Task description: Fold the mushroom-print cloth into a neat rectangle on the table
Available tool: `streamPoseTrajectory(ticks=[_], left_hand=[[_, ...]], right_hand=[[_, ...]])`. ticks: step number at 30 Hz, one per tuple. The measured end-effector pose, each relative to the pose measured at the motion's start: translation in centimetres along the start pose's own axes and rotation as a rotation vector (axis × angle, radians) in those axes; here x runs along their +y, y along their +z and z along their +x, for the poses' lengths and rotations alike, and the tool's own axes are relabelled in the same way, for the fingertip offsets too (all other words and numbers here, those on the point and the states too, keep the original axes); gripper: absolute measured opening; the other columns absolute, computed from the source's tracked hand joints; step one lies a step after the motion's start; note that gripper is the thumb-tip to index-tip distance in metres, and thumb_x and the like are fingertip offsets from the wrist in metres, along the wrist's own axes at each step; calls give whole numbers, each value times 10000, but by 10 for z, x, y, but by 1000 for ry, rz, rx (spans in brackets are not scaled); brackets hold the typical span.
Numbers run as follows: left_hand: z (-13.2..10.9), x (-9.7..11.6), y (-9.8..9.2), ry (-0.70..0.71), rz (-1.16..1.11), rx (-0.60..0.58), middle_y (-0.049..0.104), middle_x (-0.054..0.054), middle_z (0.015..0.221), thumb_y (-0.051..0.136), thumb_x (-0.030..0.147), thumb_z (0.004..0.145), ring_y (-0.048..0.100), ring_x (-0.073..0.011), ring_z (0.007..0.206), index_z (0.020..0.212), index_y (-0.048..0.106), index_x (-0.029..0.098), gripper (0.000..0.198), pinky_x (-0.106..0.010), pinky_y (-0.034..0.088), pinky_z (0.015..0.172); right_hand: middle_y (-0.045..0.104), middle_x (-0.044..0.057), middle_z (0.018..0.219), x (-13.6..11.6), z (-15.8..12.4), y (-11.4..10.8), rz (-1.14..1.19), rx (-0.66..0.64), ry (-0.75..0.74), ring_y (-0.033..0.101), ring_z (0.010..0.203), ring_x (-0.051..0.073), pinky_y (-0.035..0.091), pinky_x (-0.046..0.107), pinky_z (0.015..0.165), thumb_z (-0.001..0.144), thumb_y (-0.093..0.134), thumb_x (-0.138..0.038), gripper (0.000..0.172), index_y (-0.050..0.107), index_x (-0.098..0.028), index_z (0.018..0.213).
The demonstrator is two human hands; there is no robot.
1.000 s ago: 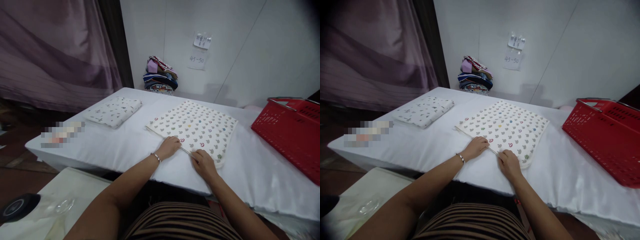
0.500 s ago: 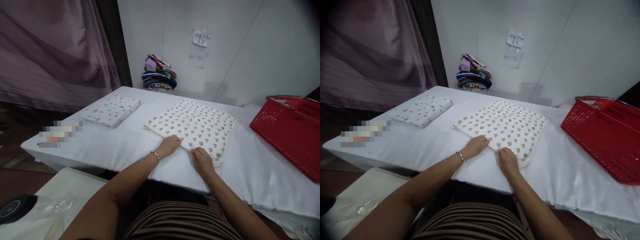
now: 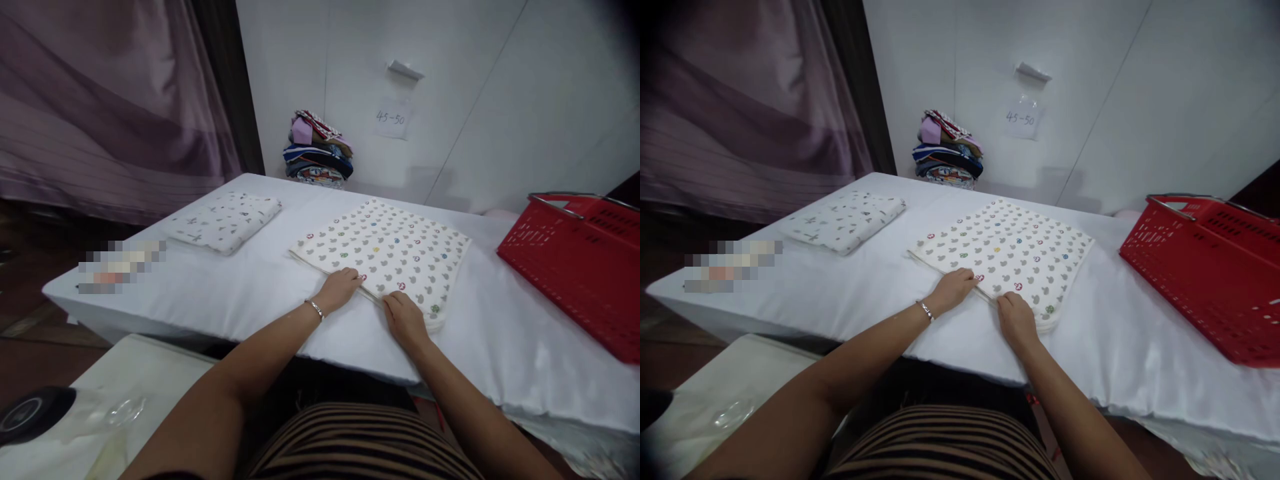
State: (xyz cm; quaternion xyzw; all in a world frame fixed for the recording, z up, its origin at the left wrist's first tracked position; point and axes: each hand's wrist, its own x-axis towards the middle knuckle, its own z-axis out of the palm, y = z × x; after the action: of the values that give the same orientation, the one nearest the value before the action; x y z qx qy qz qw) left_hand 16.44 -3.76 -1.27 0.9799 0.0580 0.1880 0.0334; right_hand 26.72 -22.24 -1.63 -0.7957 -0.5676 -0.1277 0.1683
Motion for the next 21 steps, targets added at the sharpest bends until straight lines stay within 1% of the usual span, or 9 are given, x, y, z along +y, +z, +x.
streamPoseTrajectory(ticks=[6, 8, 10, 13, 16, 18, 21], left_hand=[[0, 2, -2, -4, 37, 44, 568, -52, 855, 254, 294, 976, 499, -157, 814, 896, 605, 172, 380, -276, 351, 631], [-2, 4, -1, -3, 79, 74, 570, -50, 856, 269, 274, 974, 499, -156, 822, 907, 598, 165, 353, -273, 352, 629], [-4, 7, -1, 14, 110, 90, 570, -50, 866, 303, 237, 965, 497, -159, 839, 871, 595, 159, 316, -269, 351, 627], [-7, 12, 0, 79, 117, 53, 569, -45, 852, 368, 177, 935, 498, -160, 825, 811, 602, 166, 265, -262, 342, 603], [-7, 19, 1, 124, 94, 12, 569, -30, 809, 420, 189, 915, 503, -153, 778, 861, 624, 192, 212, -258, 341, 592], [-6, 23, 1, 133, 92, 17, 564, -26, 787, 425, 205, 914, 506, -149, 753, 844, 624, 193, 211, -258, 347, 594], [-7, 27, 1, 148, 101, 49, 560, -27, 770, 394, 169, 914, 507, -139, 721, 785, 601, 172, 244, -259, 354, 593]], right_hand=[[602, 70, 894, -1, 4, -1, -10, -29, -7, 529, 866, 193, 413, 291, 738, 907, 421, -225, 201, 607, -176, 968], [610, 59, 874, 0, 6, -1, 9, 2, 4, 538, 852, 181, 415, 278, 727, 916, 410, -234, 216, 616, -185, 957], [616, 55, 865, 2, 6, -1, 30, 50, 22, 545, 850, 173, 416, 268, 722, 924, 396, -242, 237, 627, -191, 937], [620, 56, 860, 4, 6, 1, 49, 86, 20, 552, 848, 172, 422, 268, 728, 928, 390, -255, 252, 634, -193, 937], [623, 59, 856, 4, 5, 4, 65, 111, 2, 557, 841, 176, 429, 275, 737, 927, 389, -257, 258, 638, -193, 947], [627, 63, 863, 4, 4, 4, 79, 138, 0, 560, 842, 178, 435, 279, 739, 923, 393, -255, 256, 639, -193, 954], [632, 65, 865, 4, 4, 4, 100, 170, 9, 564, 842, 177, 440, 282, 741, 918, 397, -251, 252, 639, -194, 960]])
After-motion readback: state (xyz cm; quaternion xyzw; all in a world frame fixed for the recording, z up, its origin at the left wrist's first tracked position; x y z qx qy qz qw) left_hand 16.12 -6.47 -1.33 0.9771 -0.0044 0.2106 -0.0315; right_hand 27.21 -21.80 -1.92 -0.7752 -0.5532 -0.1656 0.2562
